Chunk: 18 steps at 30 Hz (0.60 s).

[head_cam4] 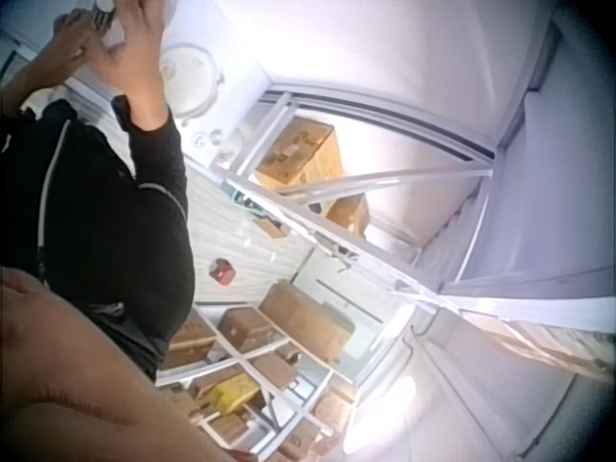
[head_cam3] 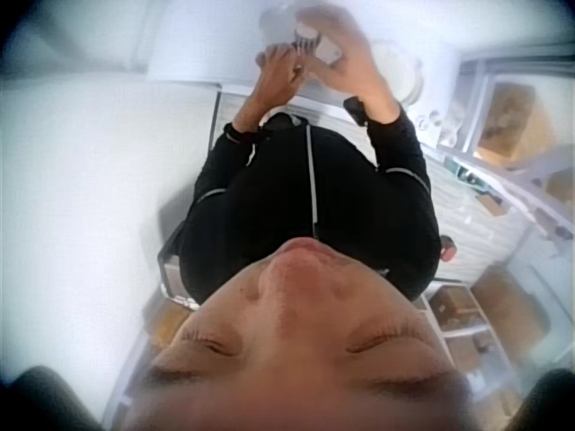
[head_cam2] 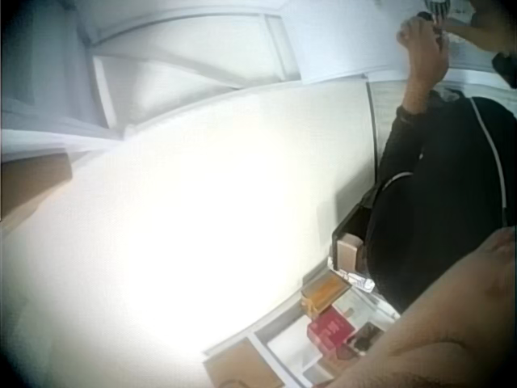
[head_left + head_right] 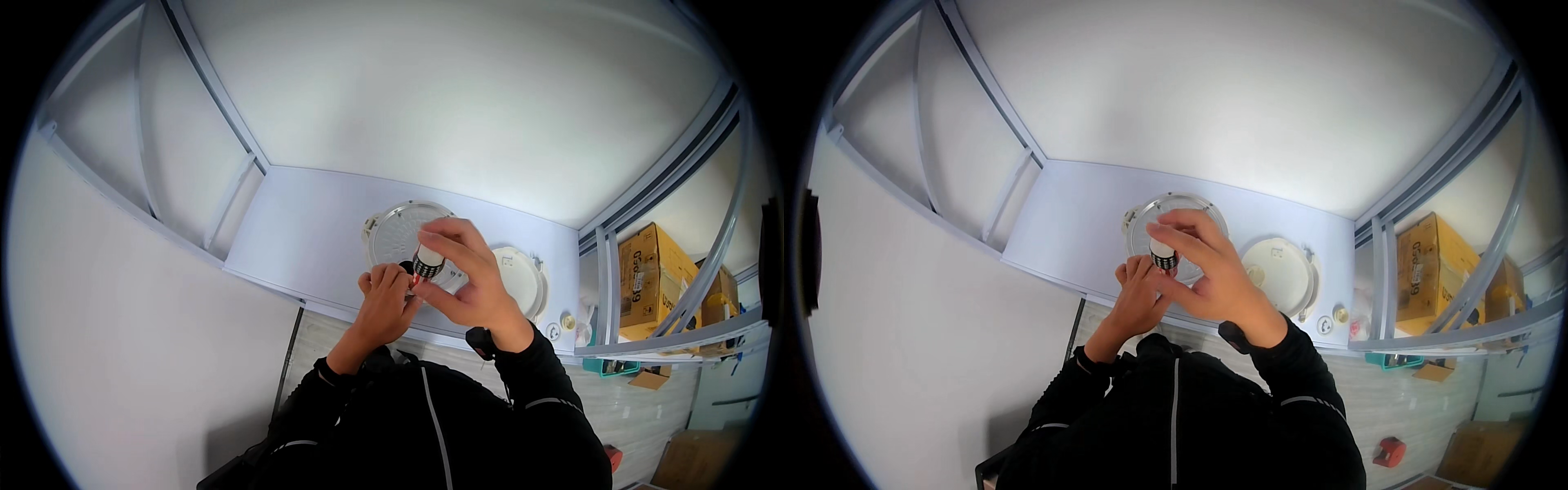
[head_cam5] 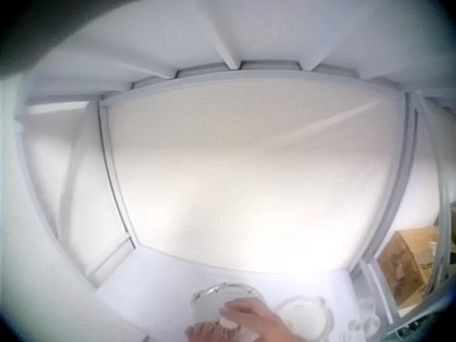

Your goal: The person uses a screwdriver to tighten screws on the lid of a white cylindrical appliance, then removes the lid to inspect the interior. They continue to tighten screws on the lid and the body of the appliance, then place the lid back on.

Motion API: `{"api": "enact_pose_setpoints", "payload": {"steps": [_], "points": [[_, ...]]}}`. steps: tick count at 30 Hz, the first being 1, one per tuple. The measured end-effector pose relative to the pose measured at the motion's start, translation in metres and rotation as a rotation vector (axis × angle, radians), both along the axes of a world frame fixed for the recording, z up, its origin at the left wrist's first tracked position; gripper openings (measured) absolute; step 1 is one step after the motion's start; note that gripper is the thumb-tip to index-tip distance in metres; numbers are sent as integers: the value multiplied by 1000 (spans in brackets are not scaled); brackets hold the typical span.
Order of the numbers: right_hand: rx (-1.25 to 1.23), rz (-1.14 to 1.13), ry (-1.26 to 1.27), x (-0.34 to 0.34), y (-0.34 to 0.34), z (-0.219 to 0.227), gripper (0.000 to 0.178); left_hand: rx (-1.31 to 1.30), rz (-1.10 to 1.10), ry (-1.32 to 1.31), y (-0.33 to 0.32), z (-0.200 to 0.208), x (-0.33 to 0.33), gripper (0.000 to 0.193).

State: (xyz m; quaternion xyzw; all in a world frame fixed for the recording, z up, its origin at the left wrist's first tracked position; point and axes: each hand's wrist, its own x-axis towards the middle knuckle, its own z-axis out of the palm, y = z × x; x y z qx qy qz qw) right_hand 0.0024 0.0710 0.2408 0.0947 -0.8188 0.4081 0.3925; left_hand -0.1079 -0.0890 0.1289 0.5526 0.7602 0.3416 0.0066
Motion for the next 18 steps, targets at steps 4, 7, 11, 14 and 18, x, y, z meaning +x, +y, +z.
{"api": "enact_pose_setpoints", "payload": {"steps": [4,7,11,14,18], "points": [[32,-42,-13,1,4,-16,65,19,-9,-33,1,1,1,29],[26,-12,-3,0,3,-10,69,-4,-9,-48,0,3,1,28],[63,5,30,-1,-1,-1,74,2,13,-38,0,-2,1,28],[56,-72,-97,4,1,-9,77,14,7,-32,1,-3,1,27],[19,-40,8,1,4,-14,77,-11,10,-70,0,2,2,27]]}}
